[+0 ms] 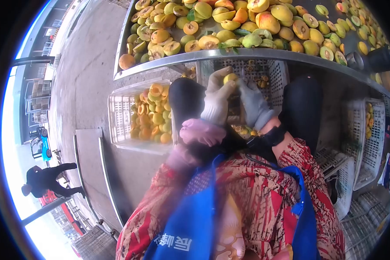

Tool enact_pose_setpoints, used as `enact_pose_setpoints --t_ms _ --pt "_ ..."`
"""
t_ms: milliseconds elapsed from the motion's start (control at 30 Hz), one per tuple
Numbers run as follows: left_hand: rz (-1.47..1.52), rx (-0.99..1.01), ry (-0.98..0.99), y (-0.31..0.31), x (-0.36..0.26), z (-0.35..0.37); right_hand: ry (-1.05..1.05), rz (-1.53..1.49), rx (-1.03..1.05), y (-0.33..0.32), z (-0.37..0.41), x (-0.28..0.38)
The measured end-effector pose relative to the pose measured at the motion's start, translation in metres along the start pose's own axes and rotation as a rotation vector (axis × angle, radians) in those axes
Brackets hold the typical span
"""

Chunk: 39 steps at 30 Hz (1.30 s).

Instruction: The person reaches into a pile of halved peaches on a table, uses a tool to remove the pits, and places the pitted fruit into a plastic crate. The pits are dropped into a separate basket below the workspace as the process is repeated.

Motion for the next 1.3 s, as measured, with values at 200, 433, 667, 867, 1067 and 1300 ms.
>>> enact_pose_setpoints --t_ms 200,433,667,867,1067,1300 --pt "0.317 -0.092 -0.037 -0.019 0.008 -0.014 0.744 -0.496 0.055 0.011 0.025 -0.017" --pt "0.129 -0.077 -0.061 -0.022 0.012 -0.016 0.478 -0.154 0.180 0.006 0.013 0.011" --pt "0.082 -0.116 0.043 -0.025 0.018 -0.018 0.442 -0.153 0.171 0.022 0.017 0.001" --pt "-0.096 -0.221 0.083 -0.023 0.004 -0.015 0.465 -0.121 0.214 0.018 0.007 0.009" --pt "-0.140 -0.201 0.009 -0.026 0.004 -0.015 0.527 -0.139 0.299 0.022 0.014 0.004" --pt "-0.027 -0.256 -0.018 -0.029 0.013 -0.018 0.381 -0.112 0.145 0.024 0.014 -0.001"
Point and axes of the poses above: each hand's wrist, its own z-axis away from the middle knuckle, its own y-axis out of the palm, x = y × z, the point moved 5 cm from there along -z, towards the middle knuckle, and after that the axes turned 9 degrees about -z, right-handed, at the moved point
